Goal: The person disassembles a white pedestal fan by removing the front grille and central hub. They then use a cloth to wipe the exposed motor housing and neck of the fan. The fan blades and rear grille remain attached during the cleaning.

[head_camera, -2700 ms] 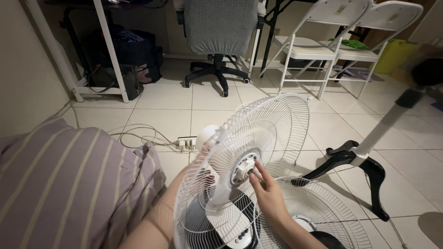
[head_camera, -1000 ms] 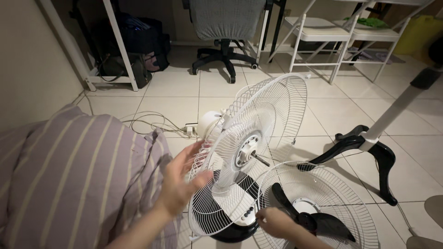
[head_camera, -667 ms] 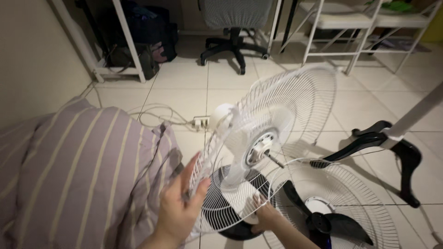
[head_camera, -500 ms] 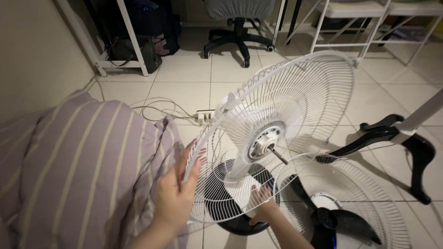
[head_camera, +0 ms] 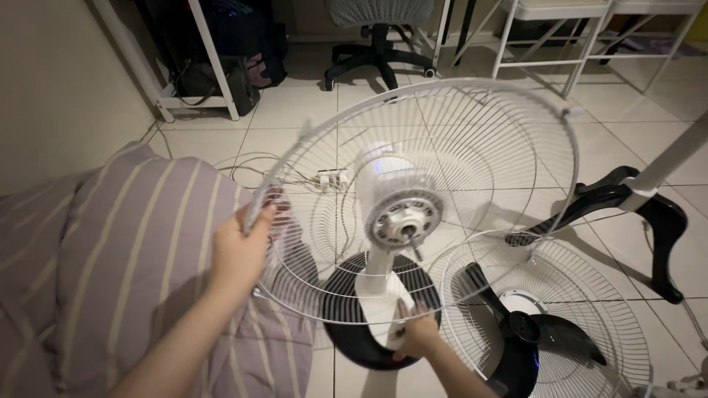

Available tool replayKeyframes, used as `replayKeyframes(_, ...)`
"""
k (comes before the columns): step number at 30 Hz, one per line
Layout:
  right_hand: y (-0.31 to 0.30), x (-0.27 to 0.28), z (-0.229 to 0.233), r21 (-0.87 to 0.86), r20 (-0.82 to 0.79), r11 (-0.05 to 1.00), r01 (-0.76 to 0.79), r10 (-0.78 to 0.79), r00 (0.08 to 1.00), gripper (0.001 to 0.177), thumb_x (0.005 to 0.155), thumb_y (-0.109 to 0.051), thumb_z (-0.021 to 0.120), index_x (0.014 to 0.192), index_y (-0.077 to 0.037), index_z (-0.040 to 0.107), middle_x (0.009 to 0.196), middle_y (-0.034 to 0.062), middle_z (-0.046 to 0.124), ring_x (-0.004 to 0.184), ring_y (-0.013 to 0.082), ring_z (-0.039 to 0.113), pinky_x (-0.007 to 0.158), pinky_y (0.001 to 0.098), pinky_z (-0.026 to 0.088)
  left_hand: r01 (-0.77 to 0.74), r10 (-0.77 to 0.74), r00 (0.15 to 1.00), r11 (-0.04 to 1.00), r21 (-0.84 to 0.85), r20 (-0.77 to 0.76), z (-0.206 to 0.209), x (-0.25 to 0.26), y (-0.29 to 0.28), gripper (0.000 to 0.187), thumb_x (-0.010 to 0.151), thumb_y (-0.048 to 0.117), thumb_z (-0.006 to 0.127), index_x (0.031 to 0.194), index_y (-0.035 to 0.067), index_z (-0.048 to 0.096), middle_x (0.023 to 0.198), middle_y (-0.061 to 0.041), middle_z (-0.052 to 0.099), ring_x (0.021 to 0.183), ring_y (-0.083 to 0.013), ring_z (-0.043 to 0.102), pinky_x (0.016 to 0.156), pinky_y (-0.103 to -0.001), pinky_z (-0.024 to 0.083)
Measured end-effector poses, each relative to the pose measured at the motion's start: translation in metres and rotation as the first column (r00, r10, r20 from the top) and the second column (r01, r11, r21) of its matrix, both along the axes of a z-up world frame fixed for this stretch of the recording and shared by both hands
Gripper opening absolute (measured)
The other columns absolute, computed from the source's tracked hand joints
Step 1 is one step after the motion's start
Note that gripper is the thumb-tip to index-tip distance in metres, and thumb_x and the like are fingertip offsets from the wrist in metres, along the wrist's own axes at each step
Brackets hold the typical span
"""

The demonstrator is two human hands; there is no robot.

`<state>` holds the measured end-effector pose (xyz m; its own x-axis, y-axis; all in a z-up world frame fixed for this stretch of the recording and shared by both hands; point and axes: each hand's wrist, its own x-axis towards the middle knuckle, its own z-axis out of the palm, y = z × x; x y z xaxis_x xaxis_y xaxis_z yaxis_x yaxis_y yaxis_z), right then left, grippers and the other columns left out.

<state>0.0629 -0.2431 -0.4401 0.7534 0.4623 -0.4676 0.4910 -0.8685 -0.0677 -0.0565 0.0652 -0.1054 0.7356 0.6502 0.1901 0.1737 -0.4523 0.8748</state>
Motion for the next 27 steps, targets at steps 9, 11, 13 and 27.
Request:
replayKeyframes(9, 0.007, -0.045, -0.02, 0.212, -0.09, 0.971, 0.114, -0.096, 0.991, 0.128, 0.072, -0.045, 0.09, 0.16, -0.002, 0.009, 0.158, 0.0307, 0.027, 0.157, 0.0459, 0.006, 0.127, 0.0524, 0.011, -0.222, 0.219, 0.975, 0.97, 0.097, 0.04, 0.003, 0.001, 0.015, 0.054, 0.089, 0.057, 0.07, 0.108, 0.007, 0.076, 0.093, -0.018, 0.076, 0.094, -0.0354, 0.073, 0.083, -0.044, 0.054)
replayKeyframes(11, -0.001, -0.049, -0.028, 0.327, -0.047, 0.935, 0.136, -0.128, 0.991, 0.117, 0.073, -0.033, 0.094, 0.159, -0.007, 0.019, 0.162, 0.0359, 0.011, 0.153, 0.0468, 0.01, 0.125, 0.0468, 0.018, -0.205, 0.202, 0.979, 0.974, 0.096, 0.035, 0.005, -0.001, 0.012, 0.057, 0.089, 0.06, 0.068, 0.109, 0.007, 0.075, 0.093, -0.019, 0.076, 0.095, -0.0363, 0.073, 0.085, -0.045, 0.055)
replayKeyframes(13, -0.006, -0.057, -0.036, 0.494, -0.049, 0.843, 0.21, -0.215, 0.975, 0.112, 0.069, -0.024, 0.094, 0.157, -0.009, 0.026, 0.162, 0.031, 0.014, 0.152, 0.0433, 0.019, 0.124, 0.0416, 0.027, -0.217, 0.212, 0.976, 0.972, 0.092, 0.053, 0.008, -0.005, 0.009, 0.054, 0.089, 0.056, 0.071, 0.109, 0.006, 0.074, 0.094, -0.018, 0.076, 0.094, -0.0345, 0.074, 0.084, -0.044, 0.055)
replayKeyframes(27, 0.002, -0.076, -0.061, 0.29, 0.034, 0.957, 0.007, -0.017, 0.999, 0.093, 0.093, -0.01, 0.06, 0.166, -0.019, 0.002, 0.163, 0.0393, -0.006, 0.146, 0.0662, 0.007, 0.119, 0.0606, 0.026, -0.095, 0.045, 0.954, 0.983, 0.159, 0.296, 0.021, -0.012, -0.016, 0.03, 0.093, 0.022, 0.071, 0.116, 0.003, 0.067, 0.089, -0.013, 0.078, 0.081, -0.0244, 0.077, 0.074, -0.037, 0.056)
